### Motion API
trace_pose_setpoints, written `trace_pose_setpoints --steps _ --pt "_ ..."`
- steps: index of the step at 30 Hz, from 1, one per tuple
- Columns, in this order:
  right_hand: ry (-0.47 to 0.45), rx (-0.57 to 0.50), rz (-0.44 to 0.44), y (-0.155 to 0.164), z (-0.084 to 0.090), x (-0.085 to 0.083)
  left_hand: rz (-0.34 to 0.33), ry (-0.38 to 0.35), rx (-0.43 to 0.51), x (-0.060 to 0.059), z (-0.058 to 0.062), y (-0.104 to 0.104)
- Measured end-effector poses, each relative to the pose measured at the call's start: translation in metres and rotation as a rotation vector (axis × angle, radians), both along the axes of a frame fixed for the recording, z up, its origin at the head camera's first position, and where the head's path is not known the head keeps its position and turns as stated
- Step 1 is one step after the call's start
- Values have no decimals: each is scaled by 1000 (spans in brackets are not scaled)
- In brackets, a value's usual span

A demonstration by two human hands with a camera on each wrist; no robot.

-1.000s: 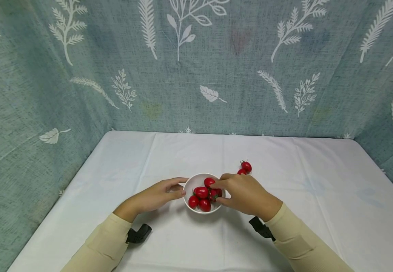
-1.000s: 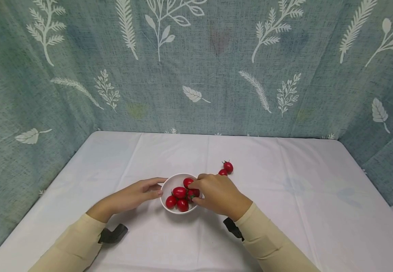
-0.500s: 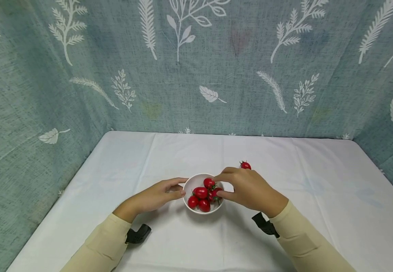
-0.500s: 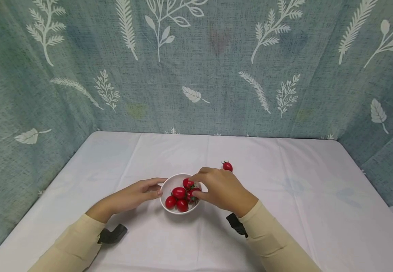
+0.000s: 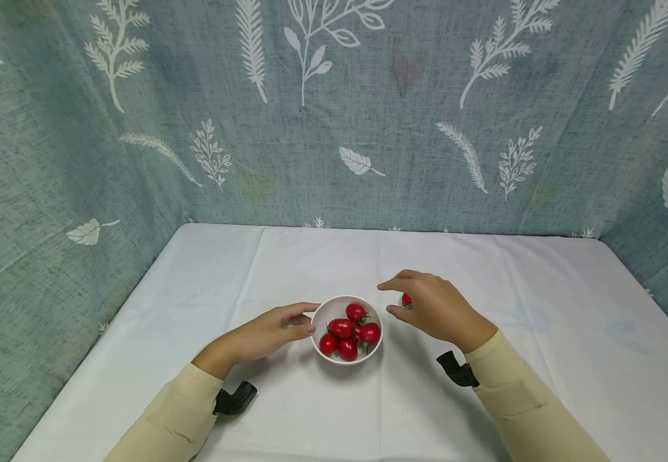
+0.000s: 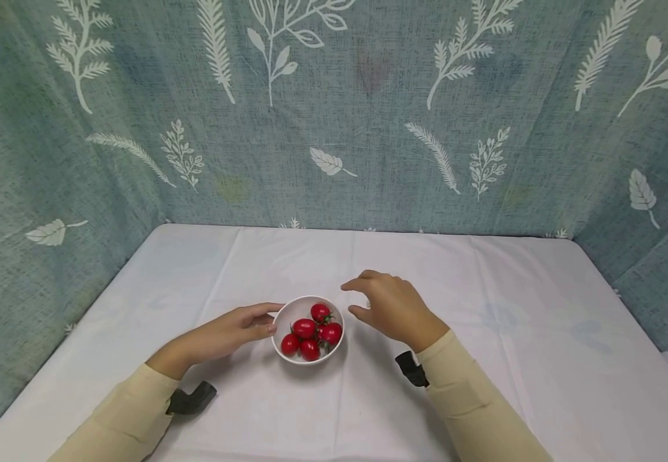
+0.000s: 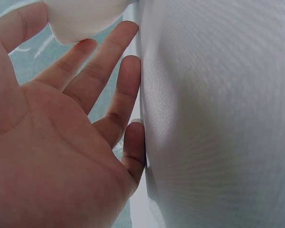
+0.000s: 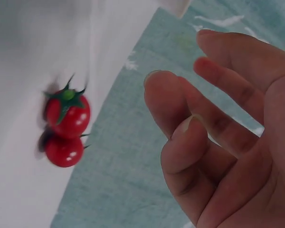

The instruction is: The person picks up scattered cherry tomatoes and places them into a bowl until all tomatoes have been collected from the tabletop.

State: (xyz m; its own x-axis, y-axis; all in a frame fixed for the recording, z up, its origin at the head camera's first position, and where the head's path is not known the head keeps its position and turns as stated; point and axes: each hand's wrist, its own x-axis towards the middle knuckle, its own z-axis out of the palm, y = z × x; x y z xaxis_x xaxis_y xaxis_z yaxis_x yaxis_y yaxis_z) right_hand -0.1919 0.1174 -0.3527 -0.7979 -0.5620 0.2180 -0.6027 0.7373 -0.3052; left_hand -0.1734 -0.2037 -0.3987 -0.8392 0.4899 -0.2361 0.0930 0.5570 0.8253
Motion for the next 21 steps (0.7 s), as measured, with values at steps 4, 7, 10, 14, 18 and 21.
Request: trace_pose_setpoints --steps 4,7,10,14,18,21 --pt "-31 -3 -39 5 -4 -7 1 0 -4 0 1 0" --pt "-53 0 -56 8 -7 -11 3 -5 -5 0 1 0" --pt "-67 -2 -59 12 -10 -15 6 -9 -4 0 1 0" --pt "-90 -3 -70 17 -13 -20 8 -13 1 0 1 0" --pt "-114 6 -94 20 -15 -23 12 -13 -1 0 1 0" --pt "-124 18 -106 22 -16 -25 16 -15 -7 0 0 1"
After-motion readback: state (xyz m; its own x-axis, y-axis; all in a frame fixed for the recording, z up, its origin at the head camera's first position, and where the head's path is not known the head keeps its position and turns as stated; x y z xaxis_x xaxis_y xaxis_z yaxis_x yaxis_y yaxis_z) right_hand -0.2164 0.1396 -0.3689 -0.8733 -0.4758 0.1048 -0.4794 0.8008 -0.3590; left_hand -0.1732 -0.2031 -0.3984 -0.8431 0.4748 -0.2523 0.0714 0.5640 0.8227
